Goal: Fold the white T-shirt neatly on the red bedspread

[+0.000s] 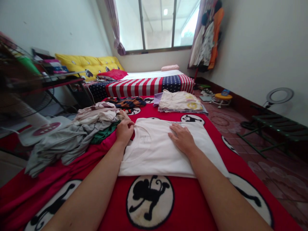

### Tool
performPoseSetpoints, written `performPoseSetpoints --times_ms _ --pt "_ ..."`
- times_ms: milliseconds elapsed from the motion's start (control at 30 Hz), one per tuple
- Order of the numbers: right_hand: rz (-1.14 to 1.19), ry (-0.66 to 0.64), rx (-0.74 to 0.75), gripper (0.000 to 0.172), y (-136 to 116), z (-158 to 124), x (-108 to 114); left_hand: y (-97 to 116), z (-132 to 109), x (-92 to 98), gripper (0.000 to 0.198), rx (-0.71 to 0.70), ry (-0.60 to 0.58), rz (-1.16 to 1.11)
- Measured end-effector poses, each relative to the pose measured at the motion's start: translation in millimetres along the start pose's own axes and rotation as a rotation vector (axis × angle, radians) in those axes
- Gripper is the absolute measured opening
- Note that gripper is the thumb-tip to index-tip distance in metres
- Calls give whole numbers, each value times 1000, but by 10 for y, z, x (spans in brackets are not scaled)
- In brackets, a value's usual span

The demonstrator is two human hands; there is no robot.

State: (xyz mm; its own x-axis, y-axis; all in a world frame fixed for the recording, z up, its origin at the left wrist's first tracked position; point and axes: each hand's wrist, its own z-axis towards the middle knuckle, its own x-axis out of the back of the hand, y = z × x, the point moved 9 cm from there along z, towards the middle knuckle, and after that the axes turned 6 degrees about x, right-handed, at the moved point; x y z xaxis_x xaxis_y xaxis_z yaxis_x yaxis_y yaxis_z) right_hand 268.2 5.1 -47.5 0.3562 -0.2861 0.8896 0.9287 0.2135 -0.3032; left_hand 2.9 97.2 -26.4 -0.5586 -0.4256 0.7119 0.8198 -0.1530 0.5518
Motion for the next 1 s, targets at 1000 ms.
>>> performPoseSetpoints --times_ms 1000 --pt "20 -1 -14 40 -6 0 13 -13 27 -82 20 8 -50 117"
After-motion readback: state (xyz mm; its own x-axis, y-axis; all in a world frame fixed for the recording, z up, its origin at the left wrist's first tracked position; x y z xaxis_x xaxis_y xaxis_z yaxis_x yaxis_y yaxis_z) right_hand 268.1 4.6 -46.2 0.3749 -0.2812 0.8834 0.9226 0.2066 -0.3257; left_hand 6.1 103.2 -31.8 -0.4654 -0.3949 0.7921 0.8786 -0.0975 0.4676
